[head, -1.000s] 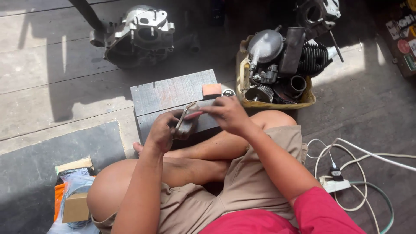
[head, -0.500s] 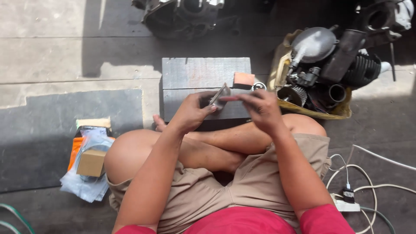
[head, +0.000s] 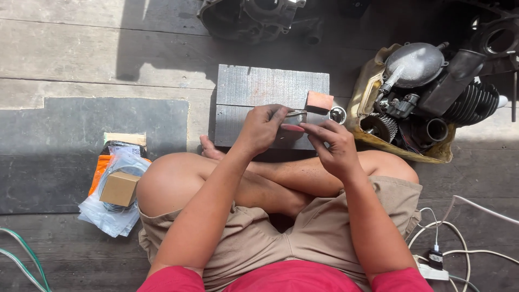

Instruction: Sanding a metal piston component by hand using sandpaper to refine its surface.

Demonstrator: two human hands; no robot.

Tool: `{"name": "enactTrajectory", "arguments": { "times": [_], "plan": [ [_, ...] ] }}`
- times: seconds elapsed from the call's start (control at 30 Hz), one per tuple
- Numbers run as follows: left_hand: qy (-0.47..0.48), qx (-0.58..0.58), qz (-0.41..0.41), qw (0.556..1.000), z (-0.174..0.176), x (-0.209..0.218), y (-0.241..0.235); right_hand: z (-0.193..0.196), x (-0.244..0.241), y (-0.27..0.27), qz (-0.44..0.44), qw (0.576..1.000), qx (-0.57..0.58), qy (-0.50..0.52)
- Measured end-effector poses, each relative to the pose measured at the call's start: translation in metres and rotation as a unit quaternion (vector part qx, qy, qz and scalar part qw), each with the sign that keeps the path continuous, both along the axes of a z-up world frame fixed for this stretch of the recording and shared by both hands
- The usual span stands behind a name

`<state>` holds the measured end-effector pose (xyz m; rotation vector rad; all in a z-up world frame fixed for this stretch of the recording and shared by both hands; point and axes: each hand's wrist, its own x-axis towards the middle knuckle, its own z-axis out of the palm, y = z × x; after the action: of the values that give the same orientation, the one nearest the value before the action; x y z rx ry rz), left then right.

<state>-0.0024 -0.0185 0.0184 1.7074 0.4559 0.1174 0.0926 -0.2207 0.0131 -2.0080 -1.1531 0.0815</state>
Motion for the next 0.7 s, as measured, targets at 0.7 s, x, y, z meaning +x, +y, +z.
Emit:
{"name": "enactTrajectory", "arguments": {
  "times": [0.7],
  "plan": [
    [-0.024,-0.070,-0.001,0.997,-0.001,0.002,-0.002,-0.016,0.033,-0.014,-0.034,0.996,0.008,-0.086]
  ]
}}
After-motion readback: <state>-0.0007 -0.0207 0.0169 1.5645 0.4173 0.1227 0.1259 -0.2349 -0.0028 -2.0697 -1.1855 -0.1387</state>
